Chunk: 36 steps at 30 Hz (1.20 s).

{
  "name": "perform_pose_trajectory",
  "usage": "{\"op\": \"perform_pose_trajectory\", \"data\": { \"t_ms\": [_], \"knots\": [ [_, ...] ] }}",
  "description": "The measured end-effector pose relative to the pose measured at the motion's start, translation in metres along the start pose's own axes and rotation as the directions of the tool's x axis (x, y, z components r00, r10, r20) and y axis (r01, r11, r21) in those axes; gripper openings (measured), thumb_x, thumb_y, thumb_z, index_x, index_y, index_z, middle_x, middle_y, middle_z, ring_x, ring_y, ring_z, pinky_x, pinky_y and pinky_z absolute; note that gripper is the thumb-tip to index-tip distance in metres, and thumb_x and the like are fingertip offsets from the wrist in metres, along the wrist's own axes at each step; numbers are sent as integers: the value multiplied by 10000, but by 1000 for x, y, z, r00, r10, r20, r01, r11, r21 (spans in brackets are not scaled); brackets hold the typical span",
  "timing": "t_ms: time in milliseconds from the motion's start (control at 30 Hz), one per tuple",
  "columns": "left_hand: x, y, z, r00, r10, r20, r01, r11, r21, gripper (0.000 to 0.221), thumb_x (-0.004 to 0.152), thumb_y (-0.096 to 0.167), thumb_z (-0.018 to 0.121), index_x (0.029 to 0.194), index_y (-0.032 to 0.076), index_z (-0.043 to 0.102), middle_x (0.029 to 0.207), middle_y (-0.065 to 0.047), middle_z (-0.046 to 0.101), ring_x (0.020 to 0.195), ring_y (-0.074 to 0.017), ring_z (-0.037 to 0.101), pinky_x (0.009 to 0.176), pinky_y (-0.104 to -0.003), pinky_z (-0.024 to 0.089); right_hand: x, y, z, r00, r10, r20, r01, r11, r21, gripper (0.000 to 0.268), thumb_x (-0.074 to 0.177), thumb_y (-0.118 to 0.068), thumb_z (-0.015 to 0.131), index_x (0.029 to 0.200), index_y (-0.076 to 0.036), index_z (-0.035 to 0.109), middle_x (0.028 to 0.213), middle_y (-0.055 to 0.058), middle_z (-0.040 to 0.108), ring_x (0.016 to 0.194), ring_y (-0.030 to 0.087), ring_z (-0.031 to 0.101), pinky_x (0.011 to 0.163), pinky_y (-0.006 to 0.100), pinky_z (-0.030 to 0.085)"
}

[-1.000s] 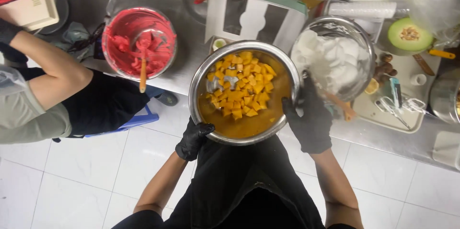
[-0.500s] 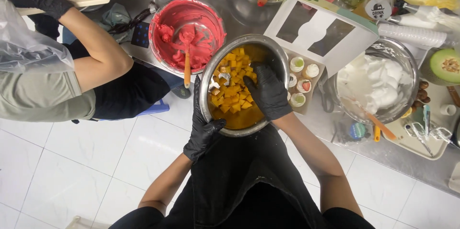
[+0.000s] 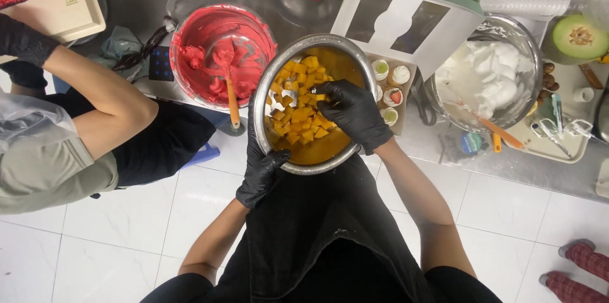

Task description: Decorating cupcakes with cream and fruit toppings.

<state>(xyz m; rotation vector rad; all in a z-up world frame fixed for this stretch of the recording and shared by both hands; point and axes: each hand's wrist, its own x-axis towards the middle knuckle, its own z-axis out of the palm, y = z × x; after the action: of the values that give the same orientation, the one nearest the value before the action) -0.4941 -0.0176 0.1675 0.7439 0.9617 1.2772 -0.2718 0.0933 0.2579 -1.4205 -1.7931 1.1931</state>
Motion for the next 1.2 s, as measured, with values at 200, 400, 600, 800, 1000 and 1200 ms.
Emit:
{"op": "perform_pose_trajectory", "data": {
  "t_ms": [200, 400, 600, 800, 1000, 1200],
  "knots": [
    [-1, -3, 6, 999, -14, -39, 14, 1000, 0, 1052, 727, -18, 748, 1654, 71, 259, 1573, -127, 426, 1438, -253, 433, 1168, -376, 417, 7, 25, -16, 940, 115, 322, -232, 906, 354, 311, 905, 6, 705, 1210, -50, 680, 1119, 12, 724, 1007, 92, 694, 887, 262, 601],
    [-7, 4, 19, 998, 35, -56, -38, 998, -51, 1028, 730, -4, 736, 1635, 88, 256, 1578, -82, 416, 1452, -215, 414, 1192, -350, 381, 10, 41, -13, 928, 180, 325, -299, 881, 366, 215, 956, -38, 725, 1168, -22, 699, 1088, 42, 729, 1008, 108, 685, 910, 274, 591],
    [-17, -32, 6, 987, -130, -94, 117, 985, -130, 875, 784, -19, 741, 1578, 24, 376, 1369, -110, 583, 1196, -201, 585, 1000, -336, 527, 10, 16, -18, 952, 80, 297, -128, 980, 149, 259, 934, -52, 729, 1192, -33, 711, 1120, 63, 714, 1022, 135, 698, 918, 278, 599],
    [-15, -53, -13, 975, -134, -177, 91, 969, -230, 911, 786, 18, 688, 1611, 89, 307, 1274, -140, 626, 987, -225, 638, 877, -339, 569, 0, -7, -79, 957, 152, 246, -258, 836, 485, 350, 941, 44, 655, 1284, -14, 624, 1300, 100, 705, 1096, 177, 724, 958, 320, 612],
    [-13, -32, -28, 947, -27, -319, -51, 971, -232, 893, 746, -24, 678, 1572, 62, 349, 1290, -63, 611, 1089, -150, 627, 919, -315, 563, 16, 74, -113, 990, 138, 36, -141, 921, 364, 409, 912, 70, 701, 1297, -36, 614, 1256, 66, 700, 1110, 130, 688, 995, 290, 587],
    [-20, -61, -57, 882, -1, -471, -183, 921, -344, 796, 756, -29, 677, 1510, 91, 450, 1203, -93, 636, 1047, -185, 645, 955, -343, 558, 51, 128, -76, 990, -140, 29, 143, 959, -245, 342, 925, 10, 729, 1251, -86, 693, 1107, 99, 669, 944, 195, 689, 819, 321, 580]
  ]
}}
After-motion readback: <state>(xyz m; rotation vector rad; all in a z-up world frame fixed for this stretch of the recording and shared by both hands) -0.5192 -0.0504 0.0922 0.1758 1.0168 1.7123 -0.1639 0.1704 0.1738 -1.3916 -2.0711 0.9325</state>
